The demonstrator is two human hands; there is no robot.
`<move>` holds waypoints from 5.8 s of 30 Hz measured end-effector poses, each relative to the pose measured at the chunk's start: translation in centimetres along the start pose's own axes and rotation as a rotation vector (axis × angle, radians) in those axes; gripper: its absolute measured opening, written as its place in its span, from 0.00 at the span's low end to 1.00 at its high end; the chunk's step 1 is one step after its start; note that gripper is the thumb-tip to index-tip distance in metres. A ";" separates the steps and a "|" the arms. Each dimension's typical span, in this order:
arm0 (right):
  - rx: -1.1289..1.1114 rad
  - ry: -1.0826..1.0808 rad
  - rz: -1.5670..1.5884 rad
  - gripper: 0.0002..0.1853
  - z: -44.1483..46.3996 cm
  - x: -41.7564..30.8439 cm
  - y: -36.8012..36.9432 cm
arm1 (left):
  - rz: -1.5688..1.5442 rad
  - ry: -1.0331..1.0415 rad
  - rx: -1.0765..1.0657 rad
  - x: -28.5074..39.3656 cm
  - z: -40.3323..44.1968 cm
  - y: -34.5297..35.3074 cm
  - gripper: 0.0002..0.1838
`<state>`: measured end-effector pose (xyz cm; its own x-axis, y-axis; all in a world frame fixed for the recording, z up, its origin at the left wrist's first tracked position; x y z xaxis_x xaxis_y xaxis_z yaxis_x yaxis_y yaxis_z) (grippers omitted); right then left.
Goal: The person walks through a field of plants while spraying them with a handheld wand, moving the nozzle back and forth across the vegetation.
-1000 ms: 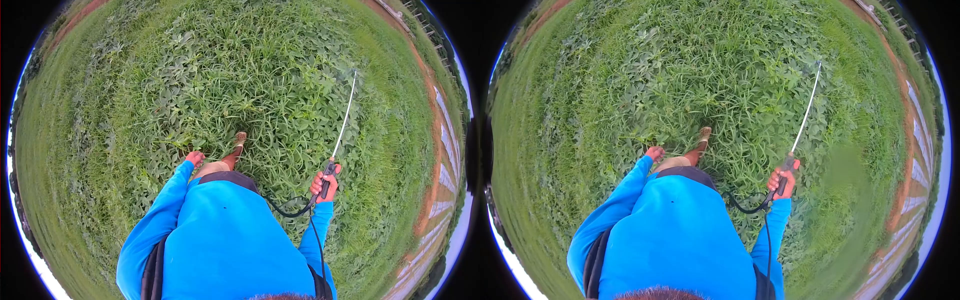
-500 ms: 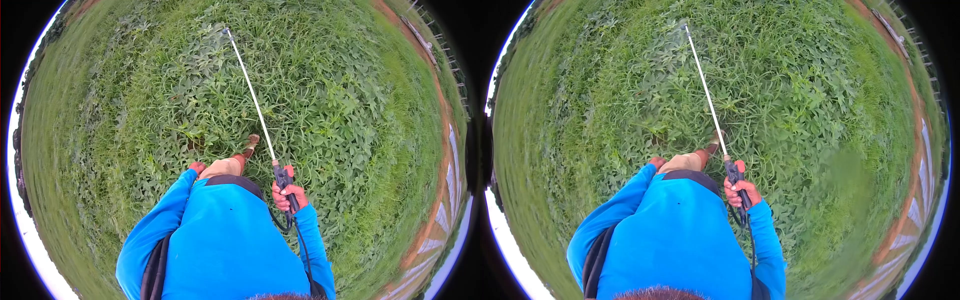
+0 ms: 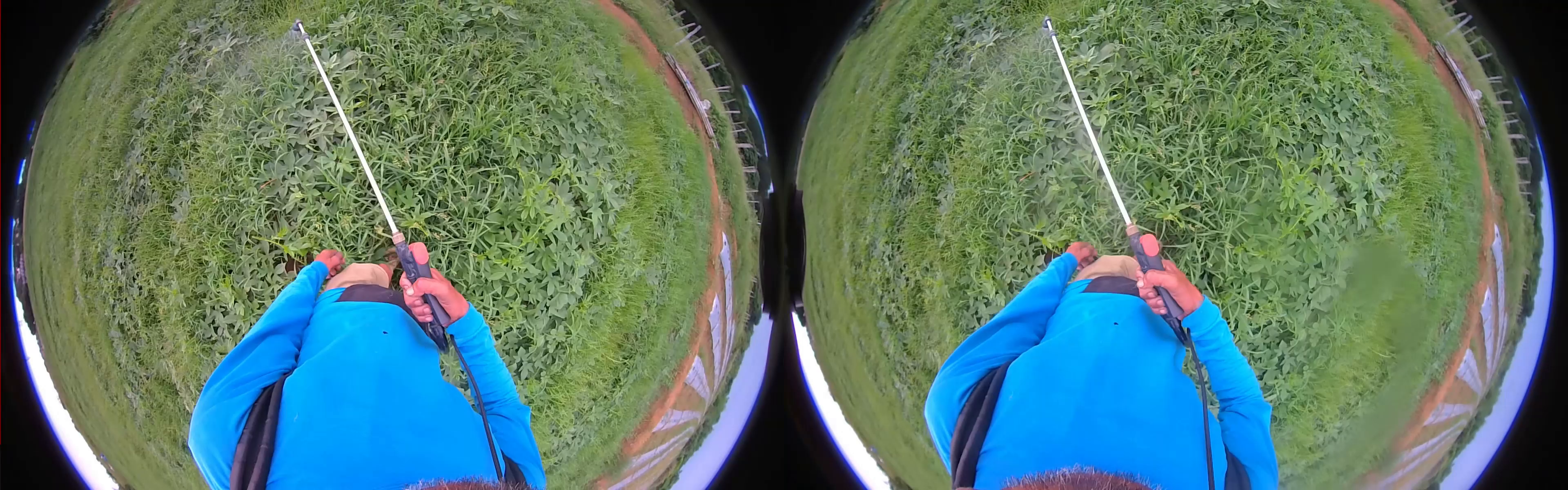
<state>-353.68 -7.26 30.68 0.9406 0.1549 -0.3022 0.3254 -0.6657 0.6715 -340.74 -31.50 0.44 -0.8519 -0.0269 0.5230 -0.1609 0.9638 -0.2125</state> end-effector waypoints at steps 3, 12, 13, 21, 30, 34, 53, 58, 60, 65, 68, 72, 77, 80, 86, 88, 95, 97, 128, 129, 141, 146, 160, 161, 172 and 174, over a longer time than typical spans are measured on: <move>0.131 -0.035 0.041 0.09 -2.6 -1.9 -2.1 | -0.025 0.034 -0.037 4.3 2.7 0.5 0.14; 0.679 -0.264 0.318 0.06 -16.3 -3.8 -8.4 | -0.044 0.046 -0.073 12.0 7.0 1.9 0.16; 0.707 -0.269 0.380 0.06 -17.7 -4.0 -8.8 | -0.039 0.050 -0.091 11.7 7.5 2.1 0.16; 0.881 -0.494 0.513 0.06 -26.2 -5.6 -14.3 | 0.033 -0.121 -0.074 8.8 6.9 2.2 0.15; 1.432 -0.723 0.358 0.14 -26.6 -9.9 -23.9 | 0.036 -0.190 -0.013 8.5 10.2 1.4 0.15; 1.374 -0.755 0.432 0.13 -23.1 -13.9 -27.3 | -0.012 -0.265 0.035 12.8 12.5 1.7 0.14; -0.120 -0.118 0.639 0.10 -2.8 -41.7 -25.7 | -0.067 0.112 0.093 52.6 23.0 3.2 0.14; -0.297 0.118 0.509 0.11 1.1 -45.6 -22.2 | -0.073 0.062 0.125 50.1 23.0 2.3 0.15; -0.402 0.212 0.439 0.10 2.1 -46.8 -20.6 | -0.008 0.016 0.167 47.2 22.4 1.8 0.15; -0.526 0.328 0.328 0.10 3.8 -49.4 -17.6 | 0.091 -0.131 0.212 40.9 18.9 0.6 0.18; -0.506 0.292 0.212 0.10 4.5 -51.0 -17.1 | 0.133 -0.198 0.255 40.1 17.5 0.5 0.19; -0.359 0.129 0.072 0.09 4.3 -52.8 -17.6 | 0.249 -0.013 0.302 38.9 20.2 -0.1 0.21; -0.112 -0.028 0.041 0.08 1.4 -54.6 -20.4 | 0.288 0.186 0.302 43.2 24.8 1.3 0.24; 0.045 -0.111 0.179 0.07 -1.2 -54.9 -23.6 | 0.231 0.215 0.245 46.7 27.7 2.5 0.21; 0.322 -0.235 0.347 0.08 -7.4 -56.5 -28.6 | 0.123 -0.008 0.061 54.1 32.1 6.5 0.16; 0.408 -0.286 0.402 0.08 -9.0 -57.6 -29.8 | 0.130 0.007 -0.007 56.1 34.4 7.6 0.16; 0.668 -0.435 0.618 0.07 -14.2 -63.6 -34.0 | 0.021 0.221 -0.018 63.0 45.8 12.4 0.16; 0.738 -0.530 0.649 0.07 -16.1 -66.0 -35.3 | 0.059 0.111 -0.138 68.6 45.2 13.5 0.16; 0.487 -0.537 0.580 0.09 -6.0 -88.6 -41.9 | 0.004 -0.224 -0.006 76.6 50.0 8.6 0.12; 0.431 -0.488 0.606 0.09 -5.5 -88.6 -41.0 | -0.009 -0.216 -0.001 76.6 49.6 8.8 0.13; 0.002 -0.072 0.474 0.12 3.6 -95.7 -35.7 | -0.124 -0.189 0.029 79.8 53.3 10.4 0.14; -0.235 0.122 0.353 0.10 10.9 -102.3 -34.3 | -0.167 -0.141 0.064 84.5 55.0 10.1 0.15; -0.445 0.230 0.148 0.07 20.7 -120.7 -37.9 | -0.001 -0.055 0.087 108.3 61.1 11.6 0.15; -0.360 0.171 0.115 0.08 20.7 -122.0 -38.8 | 0.006 -0.054 0.086 110.4 61.6 12.0 0.15; 0.249 -0.129 0.317 0.06 9.9 -127.4 -50.3 | -0.038 0.020 0.179 121.1 66.3 11.9 0.15; 0.304 -0.175 0.355 0.06 7.5 -127.0 -52.0 | -0.061 0.010 0.190 119.6 67.0 11.3 0.14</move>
<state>-490.81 2.17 29.09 0.9491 -0.2273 -0.2178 -0.0793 -0.8421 0.5335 -477.88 -41.57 5.31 -0.8330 -0.0797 0.5475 -0.3038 0.8930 -0.3321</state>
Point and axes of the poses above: each hand's wrist, its own z-axis towards the middle knuckle, its own y-axis out of the palm, x = y × z, the point moved 5 cm from there along z, towards the middle knuckle, and after that the axes turned 8 degrees about x, right-handed, at the moved point
